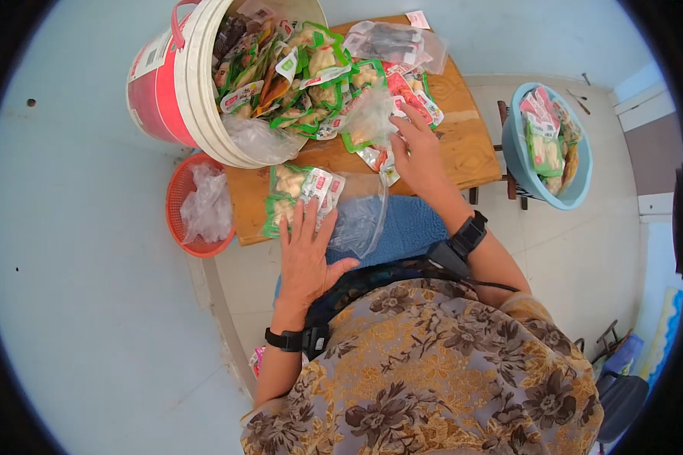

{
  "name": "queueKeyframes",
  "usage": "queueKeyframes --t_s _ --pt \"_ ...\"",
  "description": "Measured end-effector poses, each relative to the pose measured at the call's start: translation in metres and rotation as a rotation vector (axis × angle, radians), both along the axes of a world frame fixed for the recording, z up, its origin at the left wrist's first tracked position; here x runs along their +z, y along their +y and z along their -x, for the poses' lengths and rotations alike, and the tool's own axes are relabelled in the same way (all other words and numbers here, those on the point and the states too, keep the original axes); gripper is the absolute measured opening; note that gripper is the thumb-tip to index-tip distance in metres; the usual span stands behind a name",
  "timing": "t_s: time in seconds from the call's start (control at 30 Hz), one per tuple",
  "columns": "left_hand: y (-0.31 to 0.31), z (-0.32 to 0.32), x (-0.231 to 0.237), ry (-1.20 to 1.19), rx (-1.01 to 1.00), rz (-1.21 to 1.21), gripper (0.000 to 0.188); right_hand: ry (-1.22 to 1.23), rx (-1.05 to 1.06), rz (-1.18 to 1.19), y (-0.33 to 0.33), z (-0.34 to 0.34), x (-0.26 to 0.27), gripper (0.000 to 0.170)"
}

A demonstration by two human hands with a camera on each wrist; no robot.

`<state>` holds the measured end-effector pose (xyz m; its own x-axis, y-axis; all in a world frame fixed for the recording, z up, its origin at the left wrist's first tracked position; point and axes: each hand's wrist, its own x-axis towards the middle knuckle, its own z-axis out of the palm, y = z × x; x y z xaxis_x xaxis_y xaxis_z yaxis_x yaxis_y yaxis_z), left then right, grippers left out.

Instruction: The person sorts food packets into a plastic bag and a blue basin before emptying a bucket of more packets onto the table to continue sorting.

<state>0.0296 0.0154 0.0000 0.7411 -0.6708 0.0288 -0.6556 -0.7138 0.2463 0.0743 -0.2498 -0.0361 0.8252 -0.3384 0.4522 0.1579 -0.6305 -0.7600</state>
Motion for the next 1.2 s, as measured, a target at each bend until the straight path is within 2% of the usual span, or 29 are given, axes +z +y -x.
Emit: queueKeyframes --t_s 0.03,0.1,0.13,0.2,0.3,0.47,0.53,0.6,0.63,0.67,0.7,0.73,0.77,0.9,0.97,1.03,1.1,1.13,1.2 --pt "0.0 0.003 0.003 0.028 0.008 -0.008 0.083 0.0 0.0 0.001 -0.002 0.007 0.005 0.03" --pt "0.0 0.01 -0.001 0.057 0.017 -0.017 0.085 -0.186 0.029 0.309 -0.003 0.022 0.014 0.036" --pt "-0.002 0.013 -0.008 0.035 0.053 0.004 0.084 -0.185 0.028 0.309 0.0 0.028 0.017 0.036" --pt "-0.009 0.017 -0.015 0.012 0.082 0.028 0.084 -0.061 0.222 0.502 0.006 0.039 0.022 0.032" --pt "-0.02 0.018 -0.021 -0.031 0.075 -0.026 0.077 0.005 0.265 0.651 0.012 0.044 0.006 0.03" --pt "-0.019 0.015 -0.036 -0.107 0.023 -0.016 0.066 0.012 0.343 0.555 0.014 0.04 -0.014 0.024" --pt "-0.013 0.016 -0.021 -0.087 0.022 -0.005 0.058 -0.002 0.364 0.548 0.014 0.037 -0.011 0.023" --pt "-0.004 0.013 -0.004 -0.062 0.022 0.005 0.051 -0.105 0.375 0.328 0.013 0.035 -0.002 0.017" --pt "0.003 0.011 0.006 0.025 0.049 0.176 0.046 -0.105 0.377 0.328 0.015 0.035 0.007 0.017" --pt "0.009 0.009 0.016 0.114 0.077 0.347 0.043 -0.135 0.41 0.208 0.017 0.035 0.019 0.016" --pt "0.013 0.009 0.028 0.115 0.077 0.346 0.043 -0.166 0.442 0.089 0.02 0.035 0.033 0.016" --pt "0.018 0.01 0.041 0.26 0.174 0.581 0.041 -0.165 0.441 0.088 0.023 0.036 0.05 0.016" --pt "0.023 0.009 0.054 0.408 0.272 0.813 0.043 -0.167 0.464 -0.02 0.028 0.037 0.071 0.014" --pt "0.042 0.0 0.082 0.458 0.207 0.962 0.043 -0.155 0.585 -0.276 0.036 0.043 0.123 0.007" --pt "0.047 0.0 0.08 0.581 0.221 1.18 0.043 -0.174 0.586 -0.37 0.042 0.046 0.133 0.006" --pt "0.043 0.001 0.082 0.662 0.237 1.185 0.044 -0.186 0.591 -0.46 0.043 0.053 0.132 0.006" --pt "0.041 0.003 0.078 0.729 0.257 1.199 0.044 0.001 0.629 -0.657 0.04 0.063 0.126 0.006" --pt "0.041 0.006 0.071 0.795 0.264 1.222 0.044 0.009 0.638 -0.653 0.038 0.069 0.126 0.006" --pt "0.037 0.012 0.066 0.857 0.279 1.256 0.043 0.115 0.615 -0.811 0.036 0.08 0.126 0.005"
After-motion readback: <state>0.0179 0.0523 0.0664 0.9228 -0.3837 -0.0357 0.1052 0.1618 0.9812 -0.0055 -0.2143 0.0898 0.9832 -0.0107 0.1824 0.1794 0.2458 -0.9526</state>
